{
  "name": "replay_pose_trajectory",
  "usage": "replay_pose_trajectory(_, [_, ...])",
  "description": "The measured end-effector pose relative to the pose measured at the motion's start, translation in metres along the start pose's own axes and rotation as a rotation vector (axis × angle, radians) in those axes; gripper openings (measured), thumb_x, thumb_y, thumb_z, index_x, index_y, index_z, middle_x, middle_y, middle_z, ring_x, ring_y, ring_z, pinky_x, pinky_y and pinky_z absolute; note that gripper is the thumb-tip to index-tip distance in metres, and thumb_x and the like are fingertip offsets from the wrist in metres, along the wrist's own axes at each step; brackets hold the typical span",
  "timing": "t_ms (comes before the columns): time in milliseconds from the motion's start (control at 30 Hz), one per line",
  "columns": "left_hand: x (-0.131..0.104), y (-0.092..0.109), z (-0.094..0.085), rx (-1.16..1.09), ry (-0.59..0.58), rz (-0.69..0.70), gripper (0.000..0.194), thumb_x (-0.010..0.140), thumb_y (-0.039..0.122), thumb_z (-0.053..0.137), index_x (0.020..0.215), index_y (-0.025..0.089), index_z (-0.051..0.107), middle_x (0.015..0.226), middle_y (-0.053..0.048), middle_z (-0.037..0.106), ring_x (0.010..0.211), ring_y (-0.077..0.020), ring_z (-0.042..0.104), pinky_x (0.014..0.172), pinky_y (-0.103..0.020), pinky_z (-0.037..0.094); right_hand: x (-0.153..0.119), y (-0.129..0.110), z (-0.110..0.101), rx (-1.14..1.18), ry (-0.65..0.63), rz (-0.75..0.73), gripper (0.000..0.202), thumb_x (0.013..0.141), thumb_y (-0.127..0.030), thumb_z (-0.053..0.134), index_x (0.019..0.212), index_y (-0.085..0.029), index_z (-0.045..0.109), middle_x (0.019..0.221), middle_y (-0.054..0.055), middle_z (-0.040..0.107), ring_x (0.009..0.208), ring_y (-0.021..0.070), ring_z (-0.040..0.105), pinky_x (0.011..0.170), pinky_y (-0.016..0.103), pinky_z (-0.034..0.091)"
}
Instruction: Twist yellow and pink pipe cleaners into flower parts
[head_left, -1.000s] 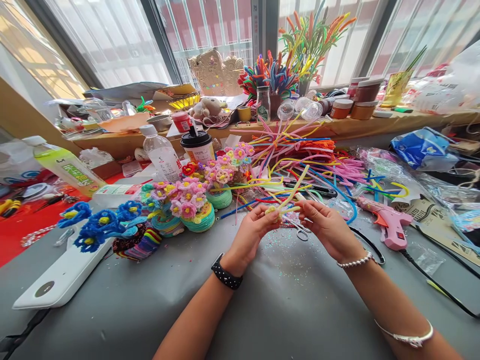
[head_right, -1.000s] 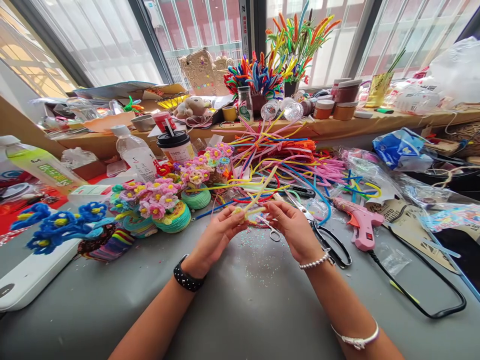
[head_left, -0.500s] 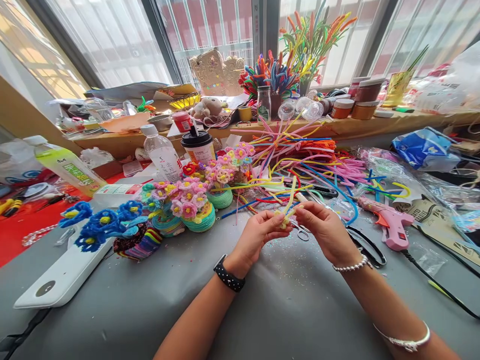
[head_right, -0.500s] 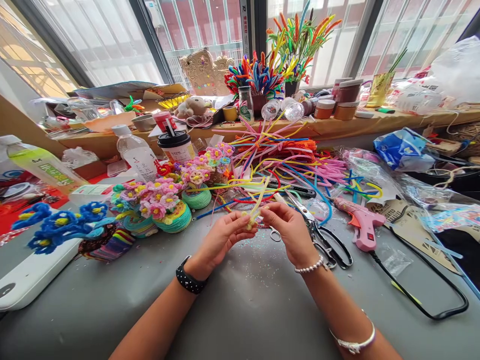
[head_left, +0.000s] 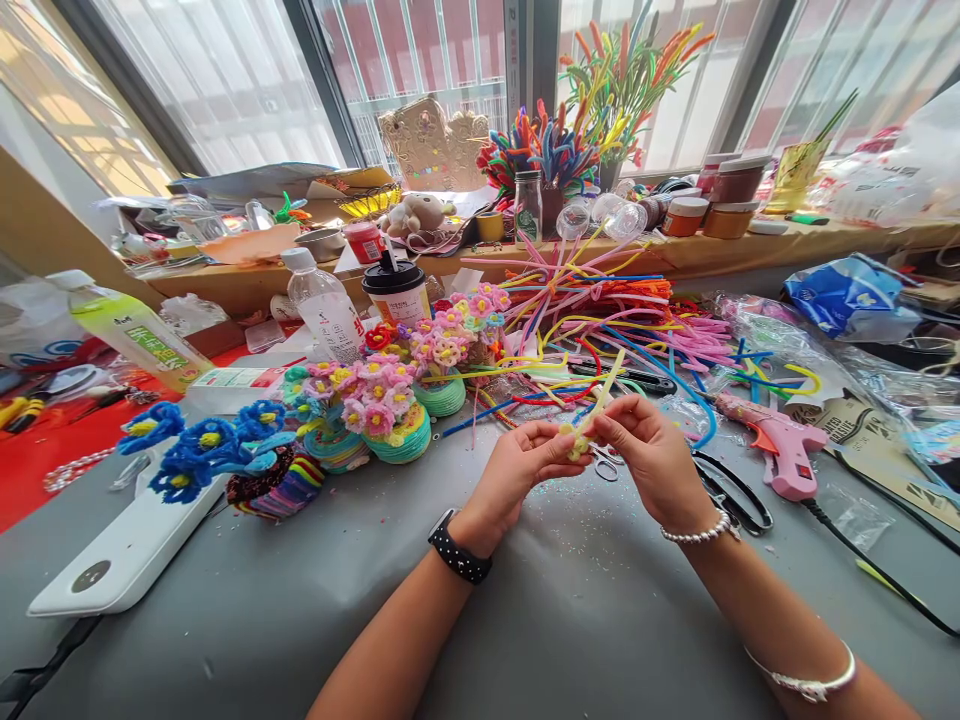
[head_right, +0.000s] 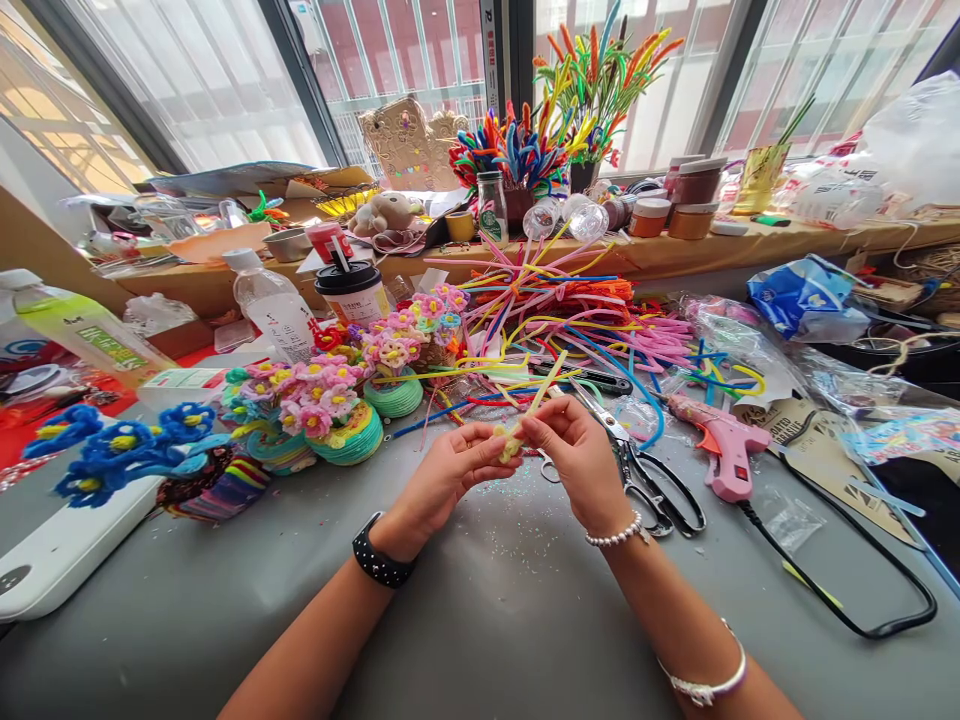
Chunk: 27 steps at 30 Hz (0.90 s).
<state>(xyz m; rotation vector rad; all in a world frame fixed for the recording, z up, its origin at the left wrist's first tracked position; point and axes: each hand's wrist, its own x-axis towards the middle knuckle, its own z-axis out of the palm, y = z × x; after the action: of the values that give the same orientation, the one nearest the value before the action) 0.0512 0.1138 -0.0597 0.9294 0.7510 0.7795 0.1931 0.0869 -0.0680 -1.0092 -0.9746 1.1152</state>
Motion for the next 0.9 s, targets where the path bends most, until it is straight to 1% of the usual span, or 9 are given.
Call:
replay_pose_trajectory(67, [0.0001, -0.0004, -0.0012, -0.011, -0.001, 0.015, 0.024, 0.065, 0.025, 0.065, 0.081, 0.011, 0.054, 0.076, -0.006, 0.065, 0.072, -0.0158, 0.063, 0.073, -0.029, 0.048, -0.0002, -0.0009, -0.0003, -0.056, 0.032, -0.047, 0.019, 0.065, -0.027, 0.066, 0.071, -0.019, 0.05, 0.07, -0.002, 0.061, 0.064, 0.0098, 0.057, 0.06, 0.021, 0.046])
replay_pose_trajectory(200, [0.0007, -0.0014, -0.0026, -0.013, 0.018, 0.028, 0.023, 0.065, 0.026, 0.065, 0.08, 0.011, 0.055, 0.076, -0.006, 0.066, 0.072, -0.0156, 0.063, 0.074, -0.029, 0.047, -0.0019, -0.0001, 0.0013, -0.088, 0.04, -0.099, 0.025, 0.067, -0.026, 0.064, 0.086, -0.021, 0.05, 0.077, 0.0, 0.064, 0.075, 0.0136, 0.061, 0.065, 0.025, 0.049])
replay_pose_trajectory(267, [0.0009, -0.0017, -0.0026, -0.008, 0.013, 0.026, 0.023, 0.064, 0.026, 0.065, 0.079, 0.011, 0.056, 0.076, -0.006, 0.066, 0.072, -0.0155, 0.063, 0.074, -0.029, 0.047, -0.0031, 0.0018, 0.0019, -0.129, 0.053, -0.129, 0.023, 0.068, -0.026, 0.063, 0.086, -0.021, 0.051, 0.078, 0.001, 0.064, 0.076, 0.0142, 0.061, 0.066, 0.026, 0.049])
replay_pose_trajectory(367, [0.0009, -0.0018, -0.0023, -0.007, 0.002, 0.033, 0.022, 0.065, 0.027, 0.064, 0.079, 0.011, 0.058, 0.077, -0.006, 0.066, 0.073, -0.0159, 0.063, 0.074, -0.029, 0.047, -0.0048, 0.005, 0.0008, -0.278, 0.081, -0.224, 0.013, 0.07, -0.026, 0.06, 0.082, -0.02, 0.057, 0.081, 0.002, 0.064, 0.075, 0.0143, 0.061, 0.068, 0.027, 0.05])
replay_pose_trajectory(467, [0.0007, -0.0017, -0.0022, -0.011, 0.0, 0.03, 0.023, 0.067, 0.029, 0.062, 0.08, 0.011, 0.059, 0.078, -0.007, 0.066, 0.073, -0.0166, 0.063, 0.072, -0.029, 0.048, -0.0063, 0.0053, -0.0012, -0.495, 0.084, -0.361, 0.011, 0.074, -0.023, 0.056, 0.084, -0.021, 0.06, 0.085, 0.002, 0.064, 0.076, 0.0145, 0.061, 0.068, 0.028, 0.05])
replay_pose_trajectory(567, [0.0003, -0.0016, -0.0022, -0.008, 0.017, 0.027, 0.024, 0.066, 0.03, 0.063, 0.08, 0.01, 0.059, 0.077, -0.007, 0.066, 0.072, -0.0168, 0.063, 0.072, -0.029, 0.048, -0.0069, 0.0021, -0.0019, -0.723, 0.061, -0.568, 0.013, 0.076, -0.017, 0.052, 0.085, -0.022, 0.061, 0.084, 0.002, 0.064, 0.076, 0.0144, 0.06, 0.069, 0.028, 0.049])
replay_pose_trajectory(667, [0.0004, -0.0014, -0.0019, -0.002, 0.033, 0.03, 0.026, 0.064, 0.032, 0.064, 0.078, 0.01, 0.06, 0.075, -0.007, 0.067, 0.071, -0.0174, 0.064, 0.072, -0.03, 0.048, -0.0061, -0.0008, -0.0018, -0.866, 0.032, -0.737, 0.015, 0.076, -0.013, 0.051, 0.085, -0.021, 0.061, 0.081, 0.003, 0.062, 0.077, 0.0144, 0.058, 0.071, 0.028, 0.047])
replay_pose_trajectory(767, [0.0006, -0.0007, -0.0011, 0.01, 0.057, 0.027, 0.025, 0.064, 0.032, 0.064, 0.076, 0.01, 0.06, 0.072, -0.006, 0.067, 0.068, -0.0169, 0.063, 0.071, -0.03, 0.048, -0.005, -0.0008, -0.0023, -0.932, -0.014, -0.813, 0.016, 0.076, -0.012, 0.051, 0.086, -0.021, 0.06, 0.081, 0.004, 0.061, 0.078, 0.0143, 0.057, 0.07, 0.027, 0.047])
replay_pose_trajectory(900, [0.0005, 0.0006, 0.0, 0.023, 0.082, 0.031, 0.025, 0.064, 0.032, 0.064, 0.075, 0.01, 0.061, 0.069, -0.005, 0.066, 0.064, -0.0144, 0.062, 0.067, -0.027, 0.048, -0.0049, 0.0008, -0.004, -0.967, -0.064, -0.85, 0.016, 0.076, -0.01, 0.05, 0.086, -0.019, 0.059, 0.082, 0.005, 0.06, 0.079, 0.0144, 0.056, 0.071, 0.027, 0.047])
